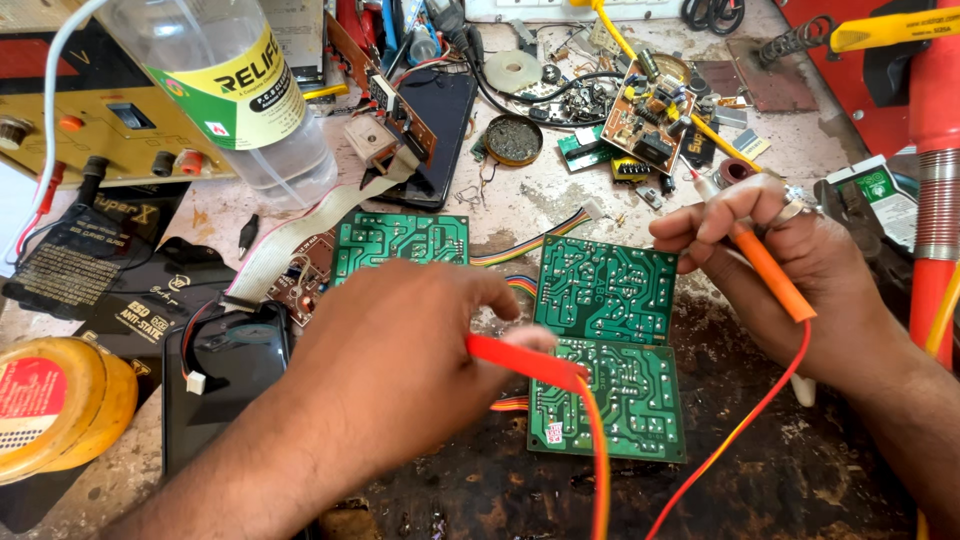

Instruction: The person holds a green circuit board with both hands, turning it over to view both sides, then uses multimeter test probes to touch points on the board's underside. They repeat this probing on several boards laid on the workbench, repositioning each board to reach different solder points.

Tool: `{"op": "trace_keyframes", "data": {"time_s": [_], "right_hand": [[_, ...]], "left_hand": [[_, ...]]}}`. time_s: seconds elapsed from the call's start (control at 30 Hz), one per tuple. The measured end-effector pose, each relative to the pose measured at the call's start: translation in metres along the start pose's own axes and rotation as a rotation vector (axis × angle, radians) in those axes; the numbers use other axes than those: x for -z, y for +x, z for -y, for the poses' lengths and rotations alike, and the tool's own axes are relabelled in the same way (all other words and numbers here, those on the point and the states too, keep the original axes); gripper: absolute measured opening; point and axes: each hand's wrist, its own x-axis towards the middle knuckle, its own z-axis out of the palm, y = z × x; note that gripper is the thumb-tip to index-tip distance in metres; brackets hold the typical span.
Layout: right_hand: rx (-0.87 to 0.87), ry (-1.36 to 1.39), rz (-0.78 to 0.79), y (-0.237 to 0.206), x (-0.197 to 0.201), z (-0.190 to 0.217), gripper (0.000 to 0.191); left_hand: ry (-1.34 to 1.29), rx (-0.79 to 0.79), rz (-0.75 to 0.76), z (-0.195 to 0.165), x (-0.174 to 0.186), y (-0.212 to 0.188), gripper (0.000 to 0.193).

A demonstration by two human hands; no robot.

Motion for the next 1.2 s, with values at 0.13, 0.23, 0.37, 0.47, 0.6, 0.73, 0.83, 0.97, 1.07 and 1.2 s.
{"op": "trace_keyframes", "data": {"time_s": [0.13, 0.23, 0.37, 0.47, 0.6, 0.73, 0.83, 0.97, 1.07, 1.2], "right_hand": [[0.012, 0.012, -0.002, 0.000, 0.000, 0.001, 0.019], [0.001, -0.005, -0.013, 0.000, -0.001, 0.001, 0.018], [-0.038, -0.010, -0.031, -0.001, -0.002, 0.003, 0.017], [-0.065, 0.032, -0.040, -0.001, -0.004, 0.003, 0.018], [-0.082, 0.032, -0.039, 0.000, -0.005, 0.005, 0.019], [-0.072, -0.001, -0.020, 0.001, -0.005, 0.008, 0.017], [-0.093, -0.004, -0.011, 0.002, -0.006, 0.010, 0.015], [-0.132, -0.010, 0.010, 0.002, -0.006, 0.011, 0.013], [-0.162, -0.005, 0.009, 0.002, -0.006, 0.011, 0.014], [-0.169, -0.011, 0.006, 0.002, -0.006, 0.011, 0.016]], "left_hand": [[0.023, 0.022, 0.062, -0.007, -0.003, -0.006, 0.031], [0.057, 0.089, 0.201, -0.014, -0.005, -0.008, 0.030], [0.130, 0.092, 0.232, -0.020, -0.008, -0.012, 0.032], [0.191, 0.063, 0.282, -0.022, -0.014, -0.009, 0.040], [0.192, 0.030, 0.288, -0.017, -0.019, -0.008, 0.044], [0.147, 0.006, 0.256, -0.016, -0.020, -0.007, 0.042], [0.137, 0.022, 0.268, -0.016, -0.019, -0.007, 0.040], [0.122, 0.059, 0.302, -0.017, -0.017, -0.004, 0.036], [0.093, 0.064, 0.282, -0.018, -0.015, -0.003, 0.037], [0.104, 0.070, 0.282, -0.019, -0.014, -0.004, 0.040]]}}
